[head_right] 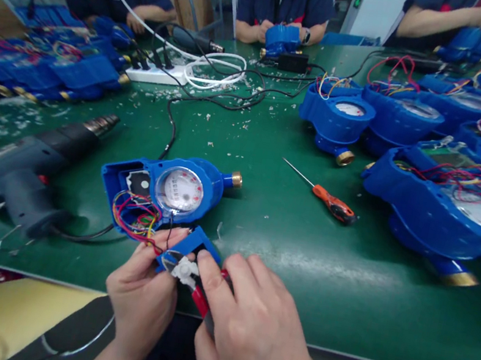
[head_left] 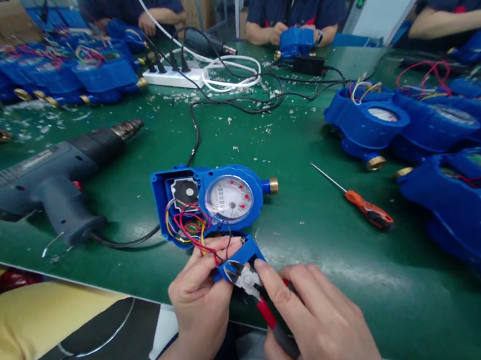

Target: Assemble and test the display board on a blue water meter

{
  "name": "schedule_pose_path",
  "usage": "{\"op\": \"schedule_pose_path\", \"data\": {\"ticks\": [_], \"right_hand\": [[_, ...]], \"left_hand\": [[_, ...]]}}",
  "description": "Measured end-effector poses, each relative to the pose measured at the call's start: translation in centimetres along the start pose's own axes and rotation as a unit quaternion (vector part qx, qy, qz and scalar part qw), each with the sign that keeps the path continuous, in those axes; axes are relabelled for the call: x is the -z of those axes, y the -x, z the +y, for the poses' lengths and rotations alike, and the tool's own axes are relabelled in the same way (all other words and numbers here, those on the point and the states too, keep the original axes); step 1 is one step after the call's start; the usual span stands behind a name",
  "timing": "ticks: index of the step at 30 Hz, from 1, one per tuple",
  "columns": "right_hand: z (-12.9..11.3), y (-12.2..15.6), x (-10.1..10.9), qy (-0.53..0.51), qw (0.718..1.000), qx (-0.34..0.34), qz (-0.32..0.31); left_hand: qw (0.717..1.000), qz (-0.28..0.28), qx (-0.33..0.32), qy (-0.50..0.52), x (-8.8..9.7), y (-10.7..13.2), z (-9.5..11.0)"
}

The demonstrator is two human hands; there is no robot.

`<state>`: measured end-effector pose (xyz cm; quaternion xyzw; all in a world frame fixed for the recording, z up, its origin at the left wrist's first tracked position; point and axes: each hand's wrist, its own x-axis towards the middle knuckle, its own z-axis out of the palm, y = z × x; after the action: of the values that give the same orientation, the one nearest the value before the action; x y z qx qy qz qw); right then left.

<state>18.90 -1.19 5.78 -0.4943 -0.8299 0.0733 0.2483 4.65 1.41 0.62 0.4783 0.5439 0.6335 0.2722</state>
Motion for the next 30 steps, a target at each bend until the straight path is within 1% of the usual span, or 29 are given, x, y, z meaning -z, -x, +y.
{"op": "schedule_pose_path", "data": {"ticks": [4, 7, 11, 13, 15, 16, 18, 20, 21, 22, 23, 24, 26, 27, 29, 30], "right_hand": [[-0.1, 0.0, -0.1, 0.04, 0.999, 0.019, -0.001], [-0.1, 0.0, -0.1, 0.051, 0.998, 0.035, -0.01], [-0.1, 0.0, -0.1, 0.065, 0.997, 0.051, -0.001], [0.0, 0.0, -0.2, 0.051, 0.998, 0.049, -0.003], [0.2, -0.1, -0.3, 0.015, 0.999, 0.039, -0.008], [0.3, -0.1, -0.4, -0.008, 0.999, 0.031, 0.0], [0.8, -0.2, -0.4, -0.049, 0.998, 0.008, 0.042], [1.8, -0.3, -0.1, -0.068, 0.993, -0.023, 0.098], [2.6, -0.3, 0.1, -0.061, 0.99, -0.041, 0.117], [3.4, -0.3, 0.3, -0.042, 0.99, -0.06, 0.121], [4.4, -0.2, 0.5, -0.013, 0.991, -0.076, 0.108], [5.4, -0.1, 0.5, 0.023, 0.992, -0.091, 0.081], [7.6, 0.1, 0.3, 0.098, 0.991, -0.09, 0.014], [8.5, 0.1, 0.2, 0.124, 0.989, -0.081, -0.006], [9.8, 0.0, -0.2, 0.15, 0.987, -0.056, -0.013], [10.0, -0.2, -0.3, 0.156, 0.987, -0.044, -0.001]], "left_hand": [[1.0, -0.005, -0.002, -0.01, 0.1, 0.0, -0.1], [1.0, -0.001, -0.012, -0.025, 0.1, -0.2, 0.1], [0.999, 0.002, -0.02, -0.027, 0.0, -0.4, 0.4], [1.0, -0.001, -0.021, -0.023, 0.1, -0.4, 0.4], [1.0, -0.01, -0.024, -0.011, 0.2, -0.5, 0.3], [0.999, -0.019, -0.026, -0.001, 0.2, -0.5, 0.2], [0.999, -0.034, -0.026, 0.023, 0.3, -0.5, 0.1], [0.998, -0.04, -0.011, 0.053, 0.4, -0.5, -0.2], [0.996, -0.043, 0.004, 0.072, 0.5, -0.5, -0.3], [0.994, -0.048, 0.022, 0.094, 0.6, -0.5, -0.4], [0.99, -0.06, 0.044, 0.118, 0.8, -0.4, -0.5], [0.984, -0.074, 0.068, 0.144, 1.1, -0.5, -0.7], [0.968, -0.11, 0.116, 0.196, 1.6, -0.6, -0.8], [0.958, -0.127, 0.136, 0.217, 1.9, -0.7, -0.8], [0.944, -0.156, 0.156, 0.245, 2.4, -0.9, -0.7], [0.94, -0.167, 0.16, 0.251, 2.6, -1.0, -0.6]]}}
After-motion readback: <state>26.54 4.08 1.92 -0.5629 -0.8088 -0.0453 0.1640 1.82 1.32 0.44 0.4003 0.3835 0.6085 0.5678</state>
